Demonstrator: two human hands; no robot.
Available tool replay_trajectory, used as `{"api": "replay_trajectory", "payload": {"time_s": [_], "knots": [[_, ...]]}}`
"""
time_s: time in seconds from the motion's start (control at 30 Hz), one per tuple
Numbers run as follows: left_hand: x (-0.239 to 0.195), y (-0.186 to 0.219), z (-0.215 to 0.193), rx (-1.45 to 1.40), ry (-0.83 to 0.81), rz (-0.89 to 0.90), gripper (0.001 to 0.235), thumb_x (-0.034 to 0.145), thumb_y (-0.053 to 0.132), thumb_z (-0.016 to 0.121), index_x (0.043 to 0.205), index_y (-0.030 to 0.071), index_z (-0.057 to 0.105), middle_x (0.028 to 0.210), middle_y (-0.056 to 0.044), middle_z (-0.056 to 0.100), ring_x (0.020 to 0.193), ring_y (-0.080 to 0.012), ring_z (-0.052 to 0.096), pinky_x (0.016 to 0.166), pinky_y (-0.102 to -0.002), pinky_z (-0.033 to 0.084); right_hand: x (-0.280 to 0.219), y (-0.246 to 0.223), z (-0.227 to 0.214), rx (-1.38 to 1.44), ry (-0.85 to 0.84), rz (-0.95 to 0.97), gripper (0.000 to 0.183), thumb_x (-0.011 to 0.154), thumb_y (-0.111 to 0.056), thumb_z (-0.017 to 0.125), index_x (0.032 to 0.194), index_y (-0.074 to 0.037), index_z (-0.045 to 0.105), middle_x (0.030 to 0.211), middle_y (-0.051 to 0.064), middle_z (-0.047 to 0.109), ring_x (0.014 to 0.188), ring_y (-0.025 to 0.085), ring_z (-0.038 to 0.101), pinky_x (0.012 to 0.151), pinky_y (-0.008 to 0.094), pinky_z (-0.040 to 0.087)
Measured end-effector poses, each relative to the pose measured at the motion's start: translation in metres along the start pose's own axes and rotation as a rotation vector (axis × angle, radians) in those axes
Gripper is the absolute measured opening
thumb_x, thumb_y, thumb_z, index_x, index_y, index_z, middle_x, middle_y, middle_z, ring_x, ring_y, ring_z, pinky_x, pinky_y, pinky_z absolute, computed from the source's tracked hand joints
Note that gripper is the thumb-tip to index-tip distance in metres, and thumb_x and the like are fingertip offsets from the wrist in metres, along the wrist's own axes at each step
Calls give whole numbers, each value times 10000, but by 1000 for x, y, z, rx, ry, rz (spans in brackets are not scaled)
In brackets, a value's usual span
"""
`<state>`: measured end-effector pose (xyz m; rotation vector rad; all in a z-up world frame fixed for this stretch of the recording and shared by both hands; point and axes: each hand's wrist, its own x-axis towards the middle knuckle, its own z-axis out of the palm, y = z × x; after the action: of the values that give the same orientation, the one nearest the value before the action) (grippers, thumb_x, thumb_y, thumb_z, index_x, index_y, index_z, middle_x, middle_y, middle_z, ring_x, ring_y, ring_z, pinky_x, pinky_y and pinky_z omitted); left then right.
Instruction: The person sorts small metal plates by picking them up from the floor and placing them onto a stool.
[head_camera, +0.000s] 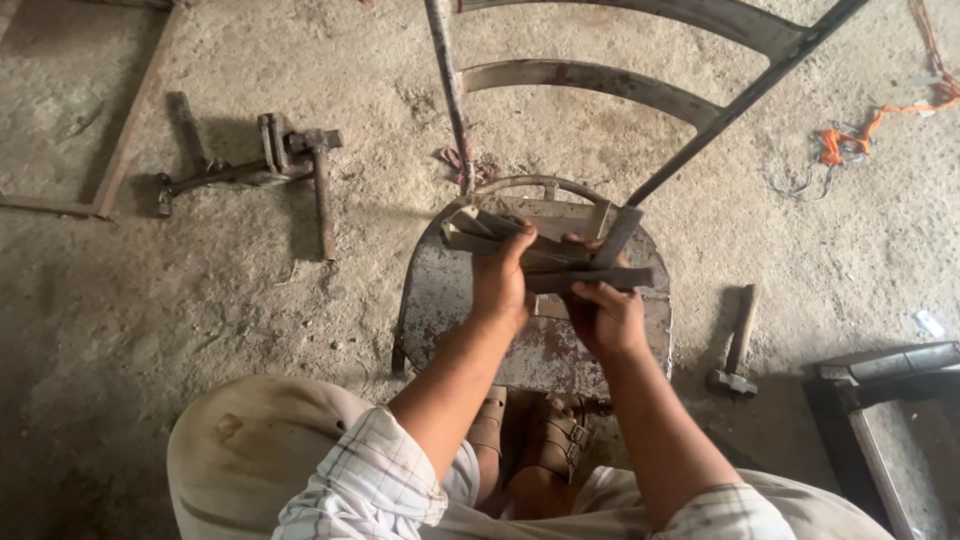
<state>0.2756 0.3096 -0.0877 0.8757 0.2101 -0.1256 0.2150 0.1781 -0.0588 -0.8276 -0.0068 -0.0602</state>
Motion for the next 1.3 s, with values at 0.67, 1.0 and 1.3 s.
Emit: {"api": "replay_trajectory", "payload": {"time_s": [0.67, 1.0, 1.3], "knots": [[-33, 3, 44, 433, -125, 497, 139, 969, 196, 655, 987, 70, 598, 836, -35, 685, 718, -130, 689, 638, -288, 576, 13, 18, -17, 104, 573, 45, 732, 972, -630, 485, 1414, -48, 458, 1051, 111, 668, 1134, 305, 632, 1062, 470, 500], [-50, -21, 80, 696, -641, 1146, 317, 780, 250, 754, 1009, 68, 632, 990, -97, 548, 885, -228, 580, 784, -400, 489, 12, 16, -91, 123, 59, -335, 512, 1063, -502, 355, 1217, -73, 587, 1069, 94, 712, 1020, 202, 709, 1005, 401, 539], [-51, -11, 76, 634, -672, 1172, 369, 870, 171, 806, 1133, 85, 561, 995, -60, 512, 929, -221, 547, 812, -378, 520, 11, 3, -122, 34, 246, -112, 271, 1162, -176, 478, 1296, 24, 602, 1163, 214, 680, 1035, 252, 666, 979, 363, 506]]}}
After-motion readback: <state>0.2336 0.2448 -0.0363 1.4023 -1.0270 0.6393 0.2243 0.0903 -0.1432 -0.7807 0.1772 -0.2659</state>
